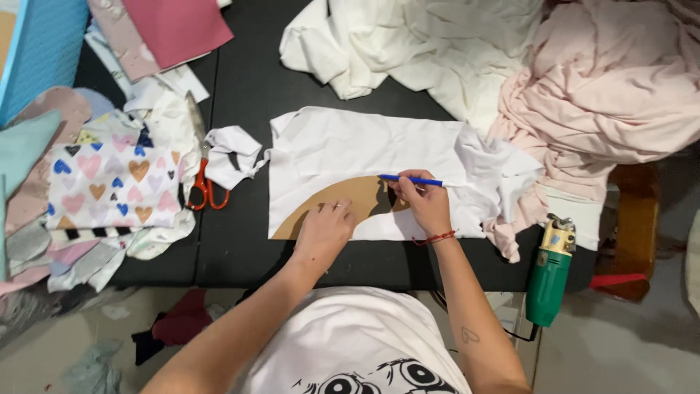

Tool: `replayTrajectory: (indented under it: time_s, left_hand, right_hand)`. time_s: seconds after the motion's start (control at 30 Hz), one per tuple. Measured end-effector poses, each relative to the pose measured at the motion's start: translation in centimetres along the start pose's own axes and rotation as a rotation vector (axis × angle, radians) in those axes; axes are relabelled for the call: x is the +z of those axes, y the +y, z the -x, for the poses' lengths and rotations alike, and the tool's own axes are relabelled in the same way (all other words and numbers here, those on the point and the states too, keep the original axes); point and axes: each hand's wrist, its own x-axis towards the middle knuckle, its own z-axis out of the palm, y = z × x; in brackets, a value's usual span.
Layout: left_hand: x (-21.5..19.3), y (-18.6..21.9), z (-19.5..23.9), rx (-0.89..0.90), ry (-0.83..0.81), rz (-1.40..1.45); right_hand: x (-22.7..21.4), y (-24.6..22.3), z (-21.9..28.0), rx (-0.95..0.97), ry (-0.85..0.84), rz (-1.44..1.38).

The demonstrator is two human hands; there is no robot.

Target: The person lays a white t-shirt on a table, places a cardboard pattern on it, and traces the outline with a pen. They then use a green electric fabric cutter to cut the shirt along the traced line. Finally, they sort through a pile of patterned fabric scraps.

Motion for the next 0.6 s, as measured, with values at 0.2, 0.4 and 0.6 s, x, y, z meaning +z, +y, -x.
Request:
replayTrajectory:
  time_s: [0.2, 0.4, 0.6]
  left_hand:
    - [4.1, 1.3, -4.8, 0.269, -0.270, -0.021]
    - [3.7, 2.7, -7.7, 0.354, -0.605, -0.100]
    - [-1.3, 3.6, -10.0, 0.368, -0.764, -0.157]
  right_hand:
    - [-2.0, 2.0, 0.6, -0.036, 0.110, -0.011]
    - [-3.1, 1.6, 2.9, -0.024, 0.229, 0.071]
    - [-2.6, -1.9, 6.6, -0.158, 0.322, 0.384]
